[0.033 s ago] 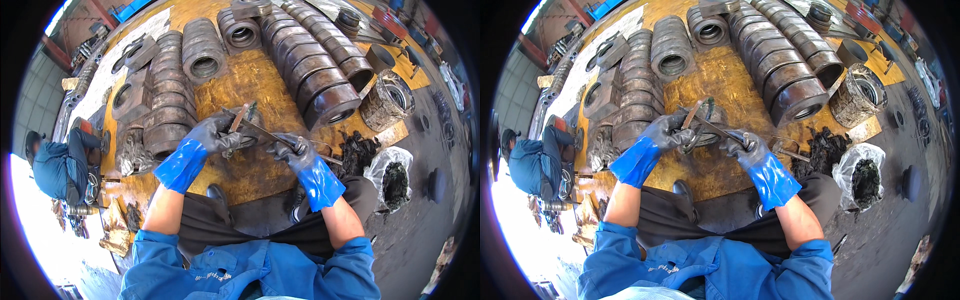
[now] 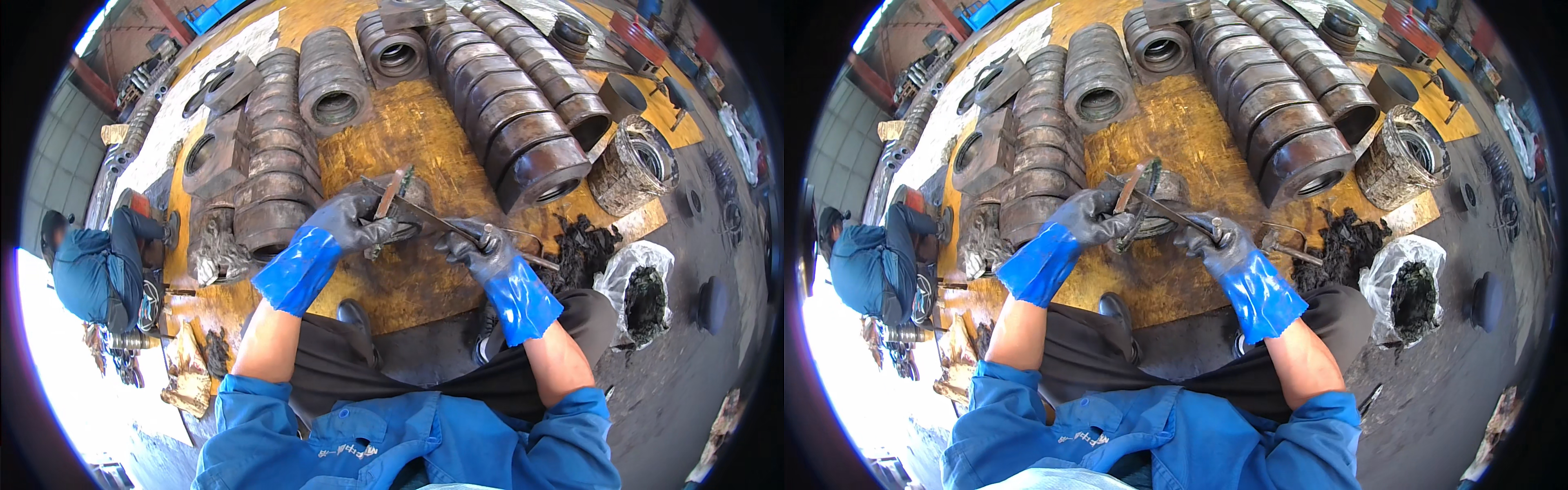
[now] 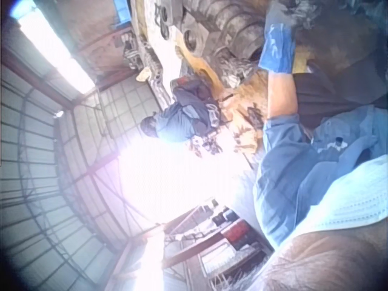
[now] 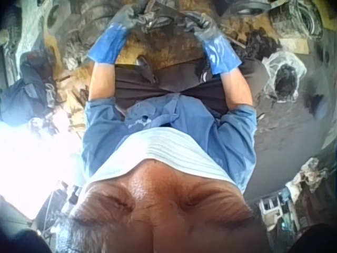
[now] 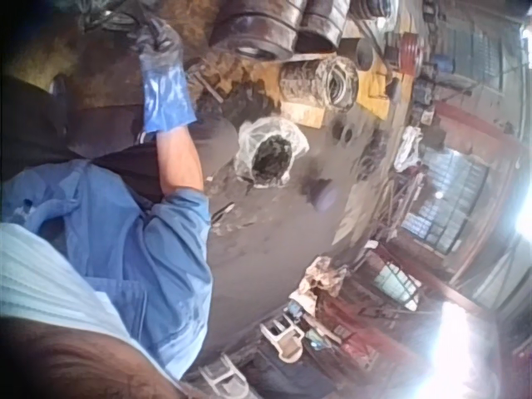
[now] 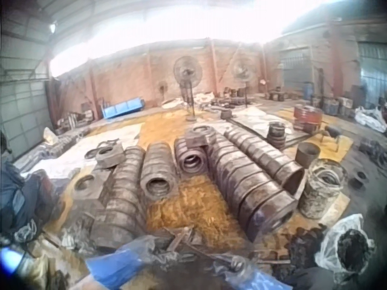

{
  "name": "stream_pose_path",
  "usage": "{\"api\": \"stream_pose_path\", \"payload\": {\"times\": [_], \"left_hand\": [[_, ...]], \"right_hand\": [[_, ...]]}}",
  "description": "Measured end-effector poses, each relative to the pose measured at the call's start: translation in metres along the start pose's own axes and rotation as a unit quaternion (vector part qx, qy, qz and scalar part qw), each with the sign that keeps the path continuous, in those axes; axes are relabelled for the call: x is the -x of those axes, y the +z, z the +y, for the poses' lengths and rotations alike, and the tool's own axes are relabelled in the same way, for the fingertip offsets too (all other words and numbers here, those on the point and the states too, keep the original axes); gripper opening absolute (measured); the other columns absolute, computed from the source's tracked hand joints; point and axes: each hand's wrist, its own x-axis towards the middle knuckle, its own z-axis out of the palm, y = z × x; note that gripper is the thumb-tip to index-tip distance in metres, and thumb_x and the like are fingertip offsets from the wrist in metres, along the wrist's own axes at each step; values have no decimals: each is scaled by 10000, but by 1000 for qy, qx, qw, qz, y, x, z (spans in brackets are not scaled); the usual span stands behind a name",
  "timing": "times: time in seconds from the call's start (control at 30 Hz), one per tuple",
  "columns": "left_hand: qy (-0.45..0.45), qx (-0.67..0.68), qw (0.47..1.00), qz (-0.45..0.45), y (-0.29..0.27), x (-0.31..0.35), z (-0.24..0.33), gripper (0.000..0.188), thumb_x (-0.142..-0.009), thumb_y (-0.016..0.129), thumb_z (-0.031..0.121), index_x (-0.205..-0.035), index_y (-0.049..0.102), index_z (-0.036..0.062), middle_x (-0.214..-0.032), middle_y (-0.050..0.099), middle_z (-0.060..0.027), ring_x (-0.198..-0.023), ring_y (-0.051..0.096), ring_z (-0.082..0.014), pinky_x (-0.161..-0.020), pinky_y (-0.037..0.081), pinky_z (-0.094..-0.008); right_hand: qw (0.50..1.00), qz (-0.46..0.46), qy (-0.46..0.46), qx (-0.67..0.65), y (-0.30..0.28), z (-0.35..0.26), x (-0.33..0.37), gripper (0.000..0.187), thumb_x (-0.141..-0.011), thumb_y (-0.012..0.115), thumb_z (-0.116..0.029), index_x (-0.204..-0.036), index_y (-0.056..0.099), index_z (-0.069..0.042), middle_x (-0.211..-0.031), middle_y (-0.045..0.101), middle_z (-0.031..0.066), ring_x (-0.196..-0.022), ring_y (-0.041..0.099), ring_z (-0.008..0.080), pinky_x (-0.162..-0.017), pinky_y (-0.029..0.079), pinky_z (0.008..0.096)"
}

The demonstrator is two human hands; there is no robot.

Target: The person sits on the floor and uses a metal scraper to clean a dark, greasy ring-shaped object. They repeatedly scrape the surface of the ring and then place it on a pile of similar metal parts.

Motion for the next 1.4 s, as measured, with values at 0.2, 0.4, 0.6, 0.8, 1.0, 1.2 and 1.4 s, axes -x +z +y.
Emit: {"api": "stream_pose_path", "payload": {"times": [0.2, 0.4, 0.6, 0.8, 1.0, 1.2, 1.4], "left_hand": [[-64, -79, 992, 81, -2, 2, -10, 250, -896, 667, 251, -986, 666, 18, -712, 629, -13, -600, 535, -126, -559, 434, -302], [-107, -14, 985, 134, -27, 5, -39, 313, -919, 636, 259, -1049, 642, -25, -792, 647, -68, -711, 568, -145, -657, 463, -314], [-100, -33, 982, 155, -38, 13, -47, 340, -917, 626, 253, -1105, 638, -31, -918, 682, -102, -832, 591, -151, -764, 478, -321], [-121, -61, 982, 129, -45, 22, -22, 360, -876, 623, 278, -1089, 655, -10, -924, 685, -132, -846, 618, -183, -776, 484, -339], [-113, -64, 984, 126, -44, 20, -16, 303, -858, 616, 259, -1003, 687, 3, -853, 687, -114, -775, 629, -193, -703, 481, -350], [-121, -57, 984, 121, -43, 16, -30, 305, -869, 626, 262, -1033, 691, 13, -814, 694, -104, -716, 629, -187, -683, 493, -343], [-168, -29, 980, 99, -39, 15, -22, 373, -884, 613, 268, -1190, 652, 57, -853, 706, -116, -773, 650, -187, -732, 500, -349]], "right_hand": [[999, -10, 51, 14, 11, 3, -6, 286, -839, 503, 72, -1061, 650, -32, -912, 684, 74, -806, 625, 123, -699, 522, 264], [925, 6, -167, 340, -2, 10, -9, 347, -810, 627, -29, -1152, 640, -88, -854, 672, 84, -765, 652, 217, -685, 510, 321], [647, -36, -323, 690, 8, -53, 4, 582, -692, 684, -77, -1264, 592, -136, -819, 642, 33, -713, 626, 240, -588, 461, 369], [562, -17, -395, 727, 21, -74, 6, 546, -741, 614, -88, -1284, 584, -135, -869, 633, 22, -713, 600, 182, -597, 456, 360], [531, -29, -420, 736, 24, -83, 4, 542, -738, 623, -96, -1278, 579, -107, -937, 636, 48, -725, 596, 187, -598, 455, 357], [511, -53, -437, 738, 21, -88, -1, 537, -739, 616, -77, -1274, 580, -103, -1003, 652, 73, -674, 580, 182, -589, 454, 357], [518, -62, -438, 732, 19, -93, 1, 540, -750, 647, -92, -1284, 564, -95, -1000, 661, 86, -678, 599, 191, -599, 464, 356]]}}
